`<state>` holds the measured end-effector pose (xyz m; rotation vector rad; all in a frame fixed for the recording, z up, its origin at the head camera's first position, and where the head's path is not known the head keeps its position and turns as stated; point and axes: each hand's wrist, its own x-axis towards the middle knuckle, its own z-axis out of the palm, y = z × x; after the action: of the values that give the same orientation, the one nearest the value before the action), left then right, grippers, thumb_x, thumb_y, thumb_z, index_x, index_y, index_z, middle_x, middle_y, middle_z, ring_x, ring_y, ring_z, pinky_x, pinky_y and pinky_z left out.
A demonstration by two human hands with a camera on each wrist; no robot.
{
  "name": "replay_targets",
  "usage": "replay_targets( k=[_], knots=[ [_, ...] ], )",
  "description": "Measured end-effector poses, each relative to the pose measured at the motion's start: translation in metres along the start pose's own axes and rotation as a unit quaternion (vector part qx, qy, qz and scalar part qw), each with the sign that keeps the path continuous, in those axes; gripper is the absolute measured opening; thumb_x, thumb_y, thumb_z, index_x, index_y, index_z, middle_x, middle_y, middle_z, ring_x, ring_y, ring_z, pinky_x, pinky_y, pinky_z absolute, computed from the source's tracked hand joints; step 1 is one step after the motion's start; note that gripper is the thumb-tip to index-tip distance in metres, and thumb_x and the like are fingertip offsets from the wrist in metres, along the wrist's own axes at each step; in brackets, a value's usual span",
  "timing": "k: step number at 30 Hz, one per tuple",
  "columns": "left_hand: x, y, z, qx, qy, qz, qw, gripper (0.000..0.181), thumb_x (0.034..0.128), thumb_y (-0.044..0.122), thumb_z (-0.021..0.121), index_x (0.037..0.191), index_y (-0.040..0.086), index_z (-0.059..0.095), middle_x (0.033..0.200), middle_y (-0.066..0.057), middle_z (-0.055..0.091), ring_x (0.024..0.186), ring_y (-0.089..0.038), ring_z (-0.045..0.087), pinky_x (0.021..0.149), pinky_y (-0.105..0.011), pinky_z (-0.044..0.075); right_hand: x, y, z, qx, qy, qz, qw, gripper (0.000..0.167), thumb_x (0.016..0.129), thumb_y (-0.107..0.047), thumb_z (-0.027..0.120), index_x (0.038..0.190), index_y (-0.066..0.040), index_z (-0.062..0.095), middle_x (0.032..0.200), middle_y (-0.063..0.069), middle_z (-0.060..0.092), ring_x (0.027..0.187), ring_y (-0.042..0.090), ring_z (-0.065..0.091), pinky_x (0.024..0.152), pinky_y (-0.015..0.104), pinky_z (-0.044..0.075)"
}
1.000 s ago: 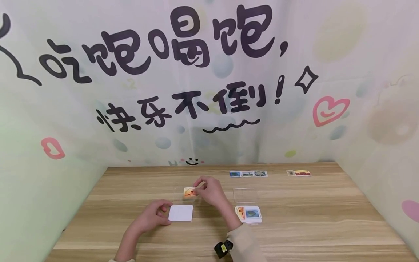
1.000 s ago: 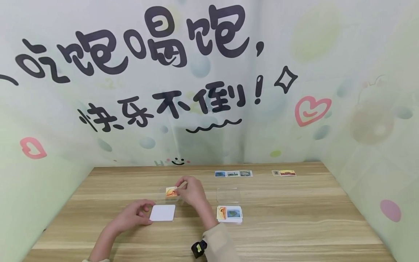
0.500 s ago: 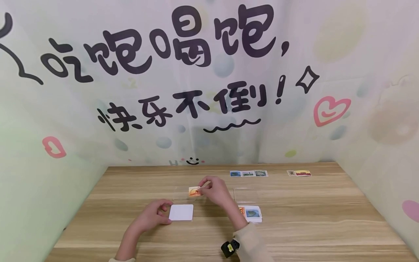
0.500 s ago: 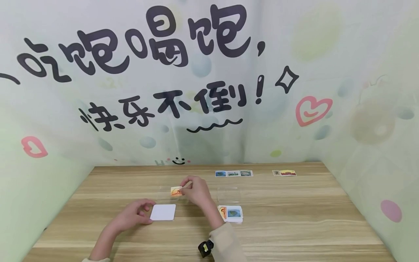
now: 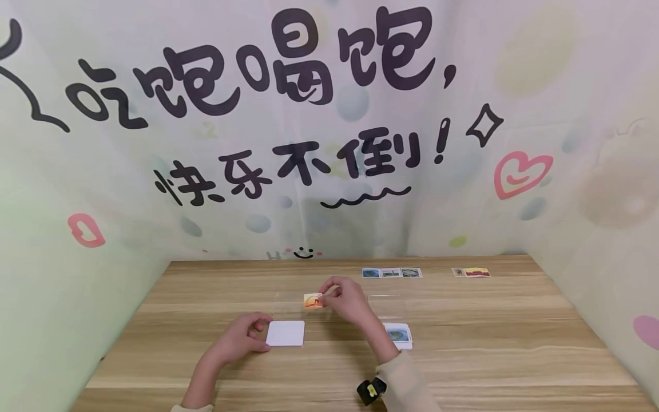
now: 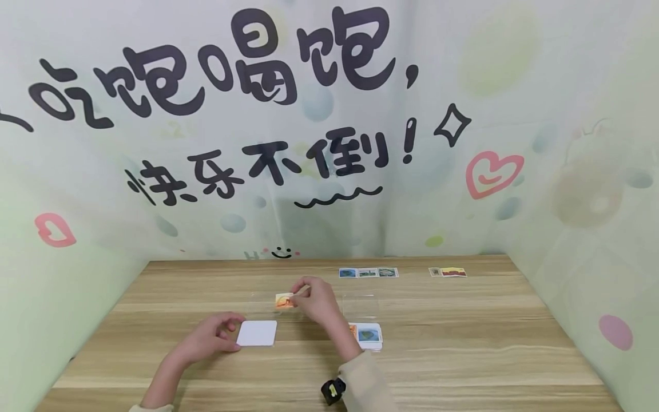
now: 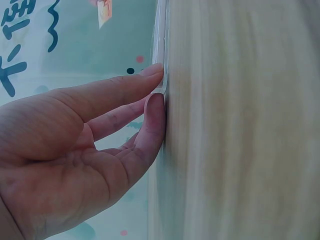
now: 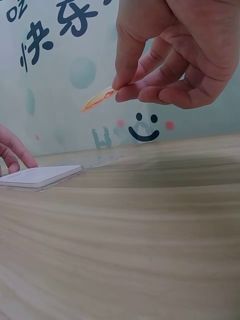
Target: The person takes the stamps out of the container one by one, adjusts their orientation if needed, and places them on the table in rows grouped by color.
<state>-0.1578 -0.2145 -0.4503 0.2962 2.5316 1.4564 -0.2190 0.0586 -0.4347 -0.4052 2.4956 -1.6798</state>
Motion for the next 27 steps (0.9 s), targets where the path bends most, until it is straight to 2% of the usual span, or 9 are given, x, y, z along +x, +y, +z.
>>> replay_targets(
  k=[8,27],
  knots=[
    [-0.001,0.002,-0.001,0.001,-0.003,0.006,1.0000,0.053,0.0780,-0.011,0.083,0.126,-0.017,0.061,0.102,-0.016,0.055,0.081,-0.021,0.056,0.068,-0.024,0.050,-0.001,0.003,-0.008,0.004,0.001,0.000,1.0000,0.006,0.093,-0.002,0.075,0.098,0.000,0.072,0.075,0.007,0.072,0.064,0.021,0.061,0.054,0.023,0.042],
    [-0.001,-0.001,-0.001,0.003,-0.004,0.008,1.0000,0.053,0.0793,-0.010,0.082,0.127,-0.016,0.061,0.105,-0.018,0.058,0.084,-0.020,0.060,0.071,-0.025,0.053,-0.009,0.004,-0.018,-0.010,0.010,-0.004,0.9999,0.007,0.093,-0.001,0.076,0.098,0.000,0.071,0.078,0.009,0.074,0.065,0.016,0.059,0.057,0.026,0.045]
  ],
)
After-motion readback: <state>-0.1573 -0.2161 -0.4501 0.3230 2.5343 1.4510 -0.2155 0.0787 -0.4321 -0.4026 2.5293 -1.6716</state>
